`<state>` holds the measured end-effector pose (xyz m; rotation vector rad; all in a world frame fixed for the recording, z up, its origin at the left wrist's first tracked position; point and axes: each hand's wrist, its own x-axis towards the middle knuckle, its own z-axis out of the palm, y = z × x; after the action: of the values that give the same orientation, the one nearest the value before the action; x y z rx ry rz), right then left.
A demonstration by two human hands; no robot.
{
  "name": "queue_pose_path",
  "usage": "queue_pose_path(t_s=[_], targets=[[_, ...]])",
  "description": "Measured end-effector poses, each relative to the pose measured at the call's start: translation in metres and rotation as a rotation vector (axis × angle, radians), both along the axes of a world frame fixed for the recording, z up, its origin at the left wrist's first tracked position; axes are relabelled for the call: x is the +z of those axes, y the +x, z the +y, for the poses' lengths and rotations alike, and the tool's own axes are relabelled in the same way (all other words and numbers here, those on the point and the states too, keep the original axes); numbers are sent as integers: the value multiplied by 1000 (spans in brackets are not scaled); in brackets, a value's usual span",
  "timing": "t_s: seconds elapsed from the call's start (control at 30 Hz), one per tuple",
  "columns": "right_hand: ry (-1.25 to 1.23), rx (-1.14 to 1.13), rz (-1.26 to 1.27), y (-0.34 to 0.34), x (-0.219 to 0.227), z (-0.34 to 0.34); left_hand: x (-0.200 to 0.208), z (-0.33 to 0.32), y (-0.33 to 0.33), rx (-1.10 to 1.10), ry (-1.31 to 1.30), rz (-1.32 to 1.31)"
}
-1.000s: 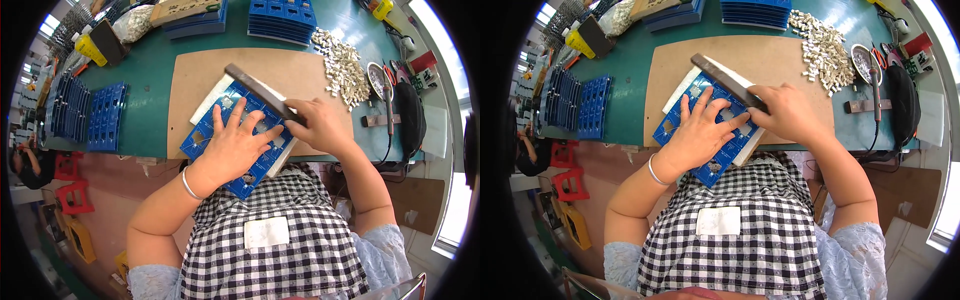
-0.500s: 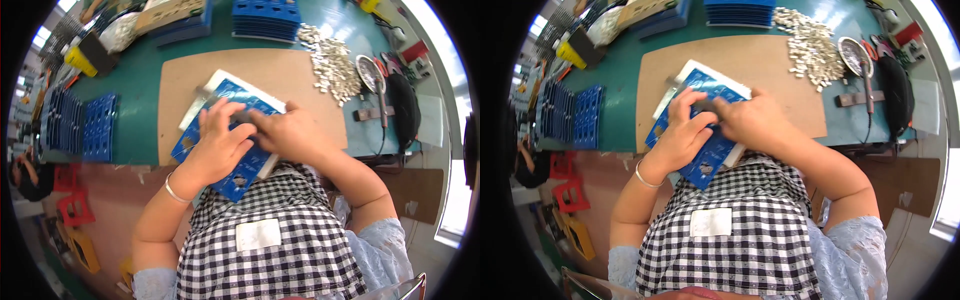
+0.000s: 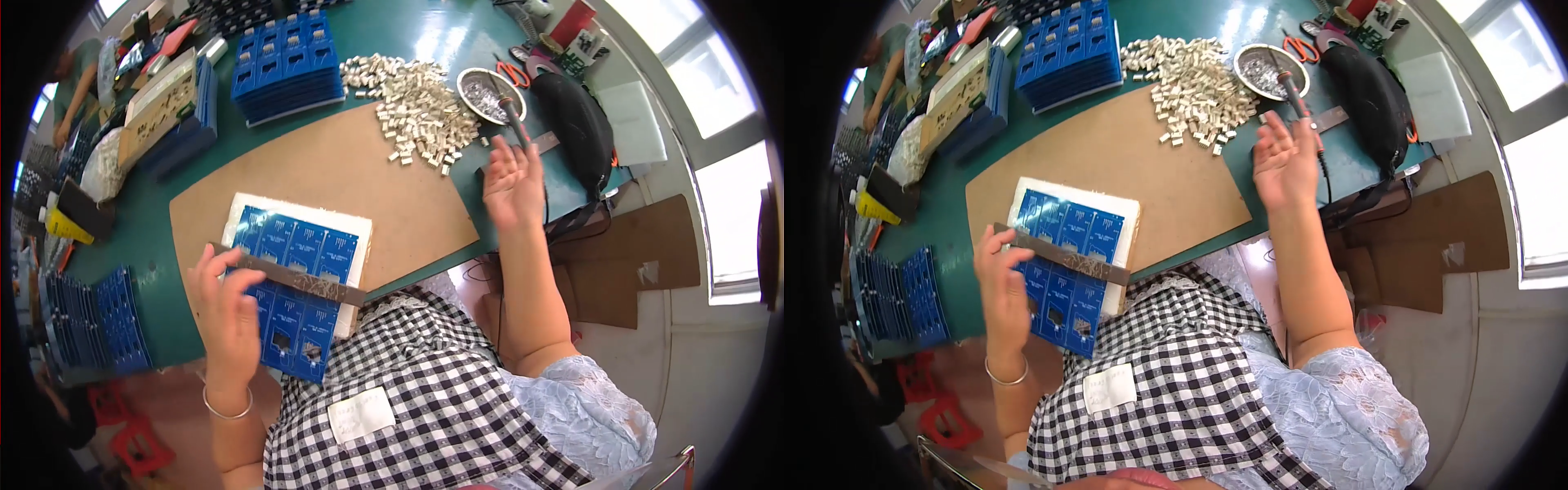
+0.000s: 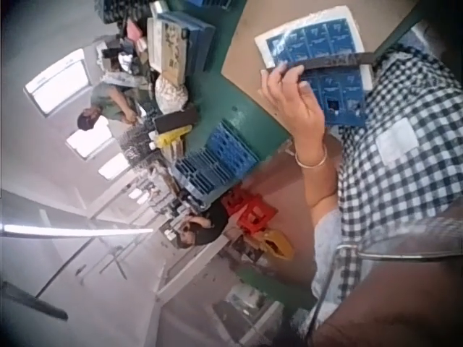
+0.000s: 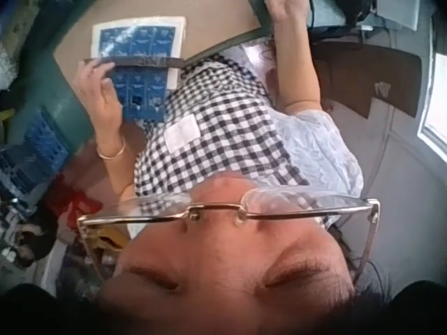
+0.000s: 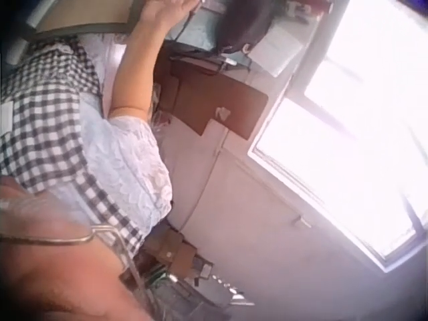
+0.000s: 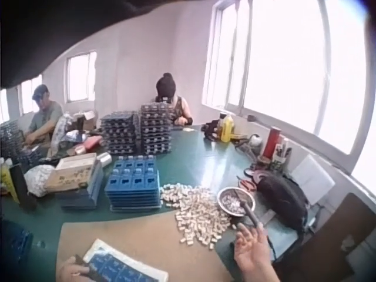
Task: The person solders components onto circuit boards using a soldering iron and solder wire. They remove completed boards to stack them, position new circuit boards onto a fixture pad secured with a metal bar, and solder additional components.
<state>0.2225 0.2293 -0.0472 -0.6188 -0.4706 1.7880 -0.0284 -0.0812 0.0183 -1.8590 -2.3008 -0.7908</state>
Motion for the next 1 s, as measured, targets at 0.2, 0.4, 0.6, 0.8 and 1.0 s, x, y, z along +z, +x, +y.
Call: queue_pose_path(t_s=[0.2, 0.4, 0.6, 0.8, 1.0], targets=[[-79, -23, 564, 14, -27, 71, 25, -37, 3, 370, -121, -544], [409, 16, 20, -6, 0, 24, 6, -56, 17, 250, 7, -666], [733, 101, -116, -11, 25, -74, -16, -45, 44, 252, 74, -558], [896, 554, -438, -5, 27, -122, -27, -32, 54, 221, 84, -231], [802, 584, -321, 6, 28, -134, -26, -26, 56, 167, -99, -113]])
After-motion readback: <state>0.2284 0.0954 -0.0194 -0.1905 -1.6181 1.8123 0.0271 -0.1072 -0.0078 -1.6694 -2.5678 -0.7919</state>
